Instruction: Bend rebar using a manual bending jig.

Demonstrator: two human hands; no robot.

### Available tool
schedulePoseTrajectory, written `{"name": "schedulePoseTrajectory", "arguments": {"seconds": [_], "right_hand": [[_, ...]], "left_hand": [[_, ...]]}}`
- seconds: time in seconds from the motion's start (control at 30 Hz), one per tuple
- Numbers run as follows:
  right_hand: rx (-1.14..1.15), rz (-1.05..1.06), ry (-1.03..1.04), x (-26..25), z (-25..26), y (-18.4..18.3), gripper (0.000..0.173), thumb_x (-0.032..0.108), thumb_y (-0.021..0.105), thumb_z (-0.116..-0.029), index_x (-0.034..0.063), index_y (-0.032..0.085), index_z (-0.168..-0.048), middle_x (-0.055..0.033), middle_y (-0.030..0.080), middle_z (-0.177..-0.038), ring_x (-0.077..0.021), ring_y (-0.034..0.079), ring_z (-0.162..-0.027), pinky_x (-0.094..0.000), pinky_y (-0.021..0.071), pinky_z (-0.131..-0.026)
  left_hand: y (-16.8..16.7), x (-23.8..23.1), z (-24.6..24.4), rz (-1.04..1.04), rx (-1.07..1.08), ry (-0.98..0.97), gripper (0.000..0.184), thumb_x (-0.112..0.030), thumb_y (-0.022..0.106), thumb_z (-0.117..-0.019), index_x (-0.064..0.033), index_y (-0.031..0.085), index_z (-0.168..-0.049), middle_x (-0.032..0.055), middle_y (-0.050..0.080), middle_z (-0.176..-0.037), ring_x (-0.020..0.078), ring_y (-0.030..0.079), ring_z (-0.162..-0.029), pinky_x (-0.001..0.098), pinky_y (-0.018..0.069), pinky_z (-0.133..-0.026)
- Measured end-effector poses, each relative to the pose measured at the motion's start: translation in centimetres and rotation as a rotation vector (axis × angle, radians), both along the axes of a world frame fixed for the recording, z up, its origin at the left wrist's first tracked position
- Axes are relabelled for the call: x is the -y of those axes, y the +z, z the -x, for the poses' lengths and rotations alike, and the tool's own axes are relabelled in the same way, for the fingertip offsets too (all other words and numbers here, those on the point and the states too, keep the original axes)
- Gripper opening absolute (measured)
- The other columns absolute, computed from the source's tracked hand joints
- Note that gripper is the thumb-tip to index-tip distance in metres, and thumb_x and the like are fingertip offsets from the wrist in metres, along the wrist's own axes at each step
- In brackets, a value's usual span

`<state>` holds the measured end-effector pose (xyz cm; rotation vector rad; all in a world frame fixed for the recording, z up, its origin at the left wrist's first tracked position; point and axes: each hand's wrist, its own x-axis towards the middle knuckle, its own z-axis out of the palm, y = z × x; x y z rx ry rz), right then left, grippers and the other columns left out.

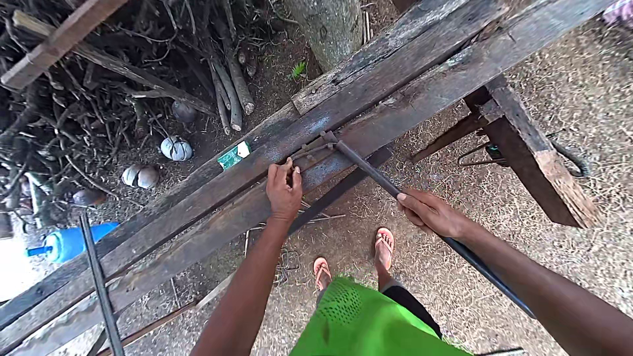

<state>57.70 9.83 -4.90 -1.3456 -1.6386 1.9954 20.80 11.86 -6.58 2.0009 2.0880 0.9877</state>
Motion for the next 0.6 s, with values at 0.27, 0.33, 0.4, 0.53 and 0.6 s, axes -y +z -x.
{"name": "schedulePoseTrajectory", "arguments": {"seconds": [0.27, 0.33, 0.4, 0.53, 0.6], "right_hand": [[-0.313, 0.32, -0.074, 0.24, 0.03, 0.19, 0.043, 0.043, 0.026, -0.1107, 0.0133, 0.055, -0.098, 0.0054, 0.041, -0.059, -0.0049, 0.039, -0.042, -0.019, 0.0369, -0.039], [-0.316, 0.328, -0.084, 0.42, 0.07, 0.24, 0.044, 0.043, 0.026, -0.1106, 0.013, 0.056, -0.098, 0.0052, 0.042, -0.06, -0.0047, 0.04, -0.042, -0.0189, 0.0377, -0.039], [-0.232, 0.225, -0.082, 0.55, 0.26, 0.55, 0.044, 0.044, 0.029, -0.1103, 0.0128, 0.057, -0.099, 0.0049, 0.043, -0.059, -0.0055, 0.041, -0.042, -0.0199, 0.0375, -0.039], [0.3, -0.303, 0.061, 0.76, 0.84, 1.07, 0.052, 0.054, 0.028, -0.1093, 0.0115, 0.058, -0.104, -0.0004, 0.047, -0.066, -0.0164, 0.051, -0.056, -0.0385, 0.0449, -0.055], [0.347, -0.372, 0.071, 0.9, 0.98, 0.35, 0.055, 0.056, 0.025, -0.1088, 0.012, 0.057, -0.103, 0.0002, 0.046, -0.066, -0.0163, 0.053, -0.058, -0.0395, 0.046, -0.057]], "left_hand": [[0.0, 0.14, 0.03, 0.015, 0.004, -0.002, 0.033, -0.022, 0.062, -0.1029, -0.0006, 0.067, -0.127, 0.0139, 0.056, -0.102, 0.0166, 0.057, -0.076, 0.0288, 0.0527, -0.068], [0.06, 0.17, 0.03, 0.018, 0.013, -0.016, 0.033, -0.022, 0.061, -0.103, -0.0005, 0.067, -0.127, 0.0143, 0.057, -0.104, 0.017, 0.058, -0.077, 0.0295, 0.0529, -0.069], [0.16, 0.18, 0.07, 0.024, 0.022, -0.025, 0.033, -0.022, 0.061, -0.1032, -0.0004, 0.067, -0.127, 0.0151, 0.058, -0.106, 0.0174, 0.059, -0.078, 0.0295, 0.0537, -0.069], [0.2, 0.41, 0.2, 0.048, 0.014, -0.028, 0.034, -0.023, 0.06, -0.1042, -0.0018, 0.066, -0.13, 0.0142, 0.057, -0.107, 0.0171, 0.059, -0.079, 0.0297, 0.0538, -0.07], [0.17, 0.4, 0.26, 0.039, 0.011, -0.033, 0.034, -0.023, 0.06, -0.1041, -0.0016, 0.066, -0.129, 0.0142, 0.057, -0.107, 0.0166, 0.058, -0.078, 0.029, 0.0533, -0.069]]}}
